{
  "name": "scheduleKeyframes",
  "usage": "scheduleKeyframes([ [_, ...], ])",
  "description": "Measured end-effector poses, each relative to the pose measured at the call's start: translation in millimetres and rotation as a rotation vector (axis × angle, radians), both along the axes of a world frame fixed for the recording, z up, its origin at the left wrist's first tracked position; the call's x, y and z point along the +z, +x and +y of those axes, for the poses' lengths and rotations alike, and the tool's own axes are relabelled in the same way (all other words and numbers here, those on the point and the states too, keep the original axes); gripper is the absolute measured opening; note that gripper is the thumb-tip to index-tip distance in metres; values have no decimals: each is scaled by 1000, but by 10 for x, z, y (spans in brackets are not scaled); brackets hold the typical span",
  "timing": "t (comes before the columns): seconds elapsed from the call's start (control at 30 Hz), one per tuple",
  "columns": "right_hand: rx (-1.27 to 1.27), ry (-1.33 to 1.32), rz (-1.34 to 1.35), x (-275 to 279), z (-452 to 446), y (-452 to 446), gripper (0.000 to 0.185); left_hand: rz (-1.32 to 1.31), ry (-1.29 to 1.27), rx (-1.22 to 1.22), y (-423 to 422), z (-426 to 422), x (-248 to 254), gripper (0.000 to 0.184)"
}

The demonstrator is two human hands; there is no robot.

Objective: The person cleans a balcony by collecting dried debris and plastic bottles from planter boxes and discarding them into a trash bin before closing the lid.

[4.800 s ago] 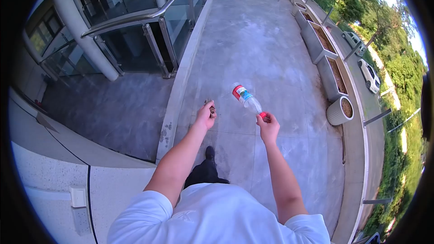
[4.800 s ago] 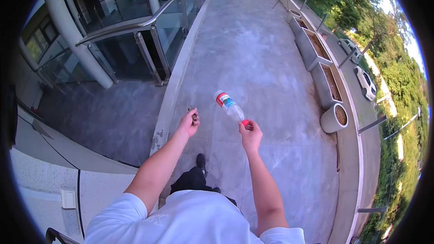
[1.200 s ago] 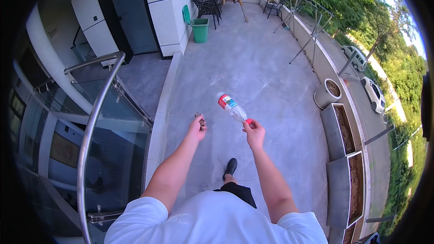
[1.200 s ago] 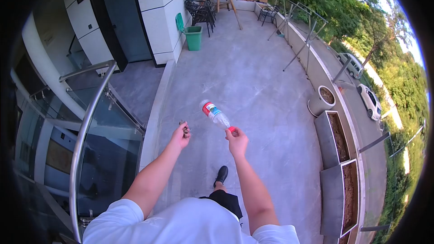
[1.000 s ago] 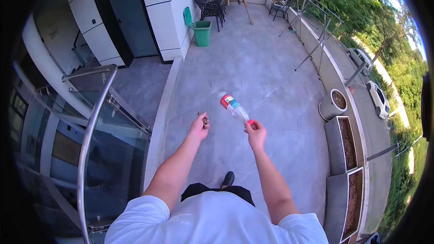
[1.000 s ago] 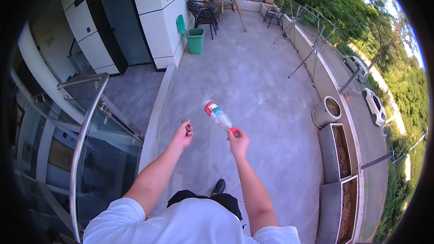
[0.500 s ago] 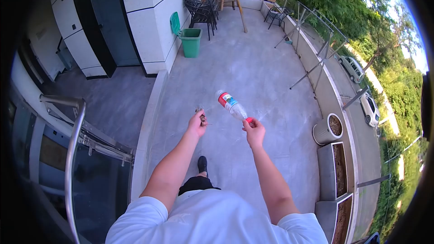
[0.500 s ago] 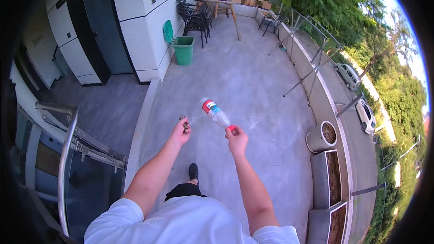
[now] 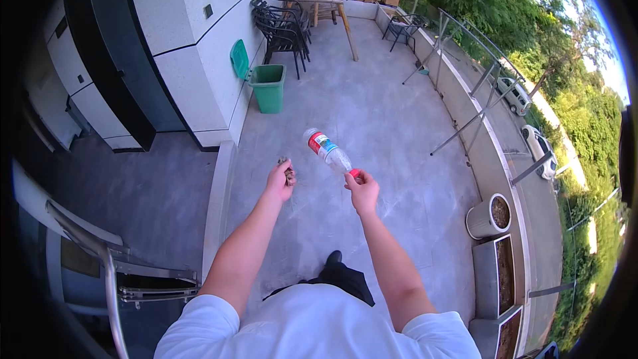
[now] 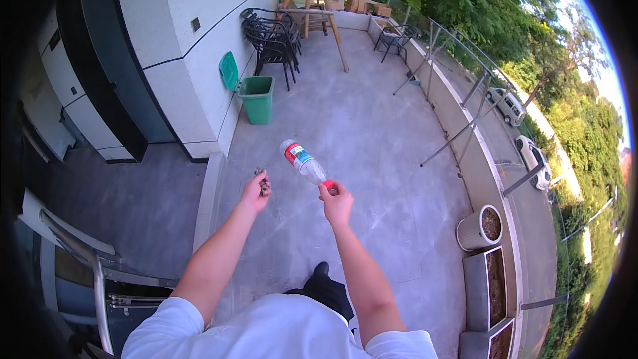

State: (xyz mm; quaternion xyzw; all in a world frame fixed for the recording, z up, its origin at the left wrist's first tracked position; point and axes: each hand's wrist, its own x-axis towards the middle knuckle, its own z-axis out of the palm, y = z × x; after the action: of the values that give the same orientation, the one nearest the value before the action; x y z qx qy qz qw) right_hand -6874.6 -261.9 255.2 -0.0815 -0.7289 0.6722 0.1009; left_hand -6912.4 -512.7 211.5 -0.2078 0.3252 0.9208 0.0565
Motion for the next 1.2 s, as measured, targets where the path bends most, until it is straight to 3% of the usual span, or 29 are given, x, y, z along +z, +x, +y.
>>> scheduleKeyframes([
  [0.27,0,12,66,-273,-23,-2265,26,-43,4,41,-2131,-125,-264,18],
  [0.5,65,131,24,85,-62,-4013,26,-59,30,95,-3815,-130,-110,18],
  [0.67,111,94,32,-18,-278,-5071,29,-93,77,148,-4770,-380,-208,15],
  [0.93,97,142,9,-254,-961,-7016,30,-123,166,184,-6699,-1078,-552,13],
  [1.2,104,103,-18,67,-2169,-9036,27,-82,157,188,-8756,-2202,-209,12],
])
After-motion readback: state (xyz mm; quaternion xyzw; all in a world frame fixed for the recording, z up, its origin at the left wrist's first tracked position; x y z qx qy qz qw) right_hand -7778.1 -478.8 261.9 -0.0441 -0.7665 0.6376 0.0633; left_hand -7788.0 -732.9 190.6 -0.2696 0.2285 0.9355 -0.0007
